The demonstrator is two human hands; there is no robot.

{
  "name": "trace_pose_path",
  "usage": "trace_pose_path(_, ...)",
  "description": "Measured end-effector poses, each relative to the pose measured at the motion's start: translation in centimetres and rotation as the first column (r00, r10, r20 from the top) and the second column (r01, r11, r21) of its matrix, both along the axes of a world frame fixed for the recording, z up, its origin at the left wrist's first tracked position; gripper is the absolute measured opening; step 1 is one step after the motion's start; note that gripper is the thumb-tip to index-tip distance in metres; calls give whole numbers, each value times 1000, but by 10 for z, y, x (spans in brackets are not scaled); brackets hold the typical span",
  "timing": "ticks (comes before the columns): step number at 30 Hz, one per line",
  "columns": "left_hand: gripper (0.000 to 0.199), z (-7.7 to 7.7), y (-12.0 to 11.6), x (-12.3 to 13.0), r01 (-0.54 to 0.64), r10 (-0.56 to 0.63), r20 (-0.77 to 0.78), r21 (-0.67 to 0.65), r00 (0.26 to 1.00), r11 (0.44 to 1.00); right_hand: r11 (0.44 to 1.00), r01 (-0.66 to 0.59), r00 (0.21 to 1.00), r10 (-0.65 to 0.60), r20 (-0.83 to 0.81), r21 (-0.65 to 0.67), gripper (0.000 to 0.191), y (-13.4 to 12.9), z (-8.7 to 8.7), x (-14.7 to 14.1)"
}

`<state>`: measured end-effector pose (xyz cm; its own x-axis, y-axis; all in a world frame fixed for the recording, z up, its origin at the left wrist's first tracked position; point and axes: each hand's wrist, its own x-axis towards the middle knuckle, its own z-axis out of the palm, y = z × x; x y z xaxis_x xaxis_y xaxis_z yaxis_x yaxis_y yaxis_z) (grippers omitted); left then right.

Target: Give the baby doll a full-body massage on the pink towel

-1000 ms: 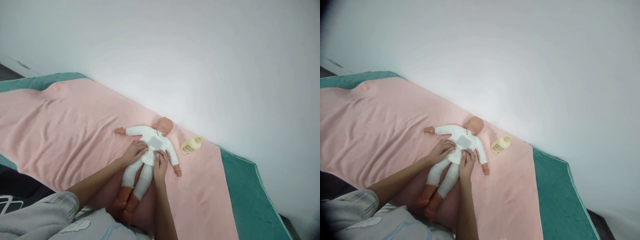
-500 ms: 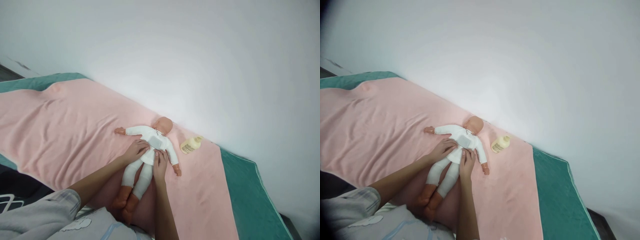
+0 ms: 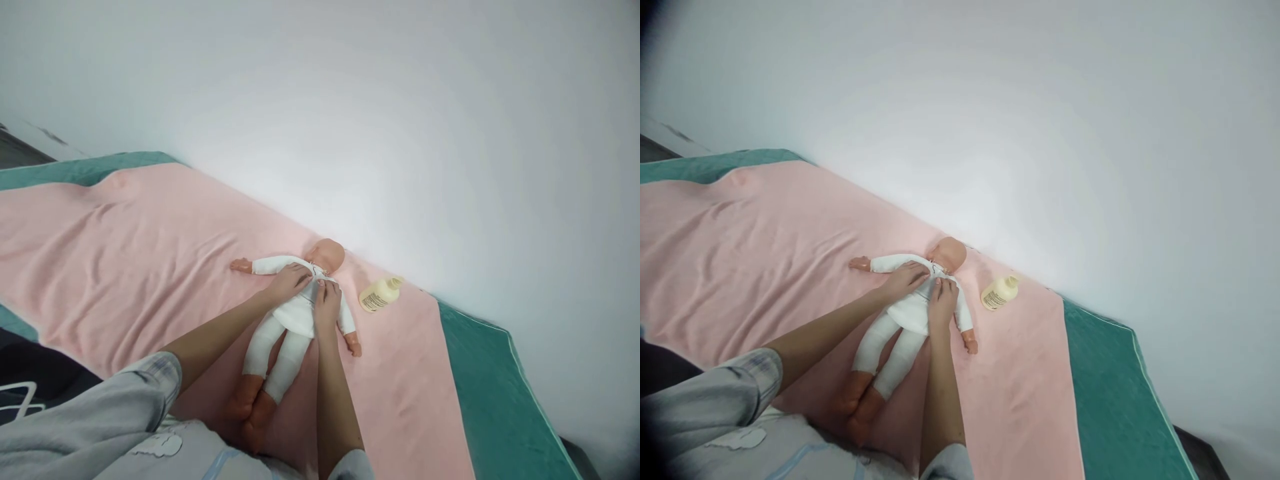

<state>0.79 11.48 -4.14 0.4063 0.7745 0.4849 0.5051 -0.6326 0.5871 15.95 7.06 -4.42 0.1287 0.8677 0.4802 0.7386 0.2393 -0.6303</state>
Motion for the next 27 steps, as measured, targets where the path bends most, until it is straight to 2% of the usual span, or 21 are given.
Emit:
trace_pose_path(4, 20, -11, 12, 7, -18, 17, -48, -12, 999, 1000, 999, 28, 998, -27, 50, -22, 34, 12, -9, -2)
trace_pose_path(9, 18, -22, 7, 7, -51, 50, -70, -13, 996, 999, 999, 47, 996, -46, 78, -9, 28, 9, -18, -5)
trace_pose_path(21, 19, -21, 2, 10, -79, 78, -78, -6, 994, 997, 999, 30, 994, -32, 109, 19, 33, 11, -23, -6)
trace_pose_path(27, 30, -22, -1, 10, -105, 103, -71, -14, 992, 994, 1000, 6, 993, -9, 116, 31, 37, 11, -25, -7)
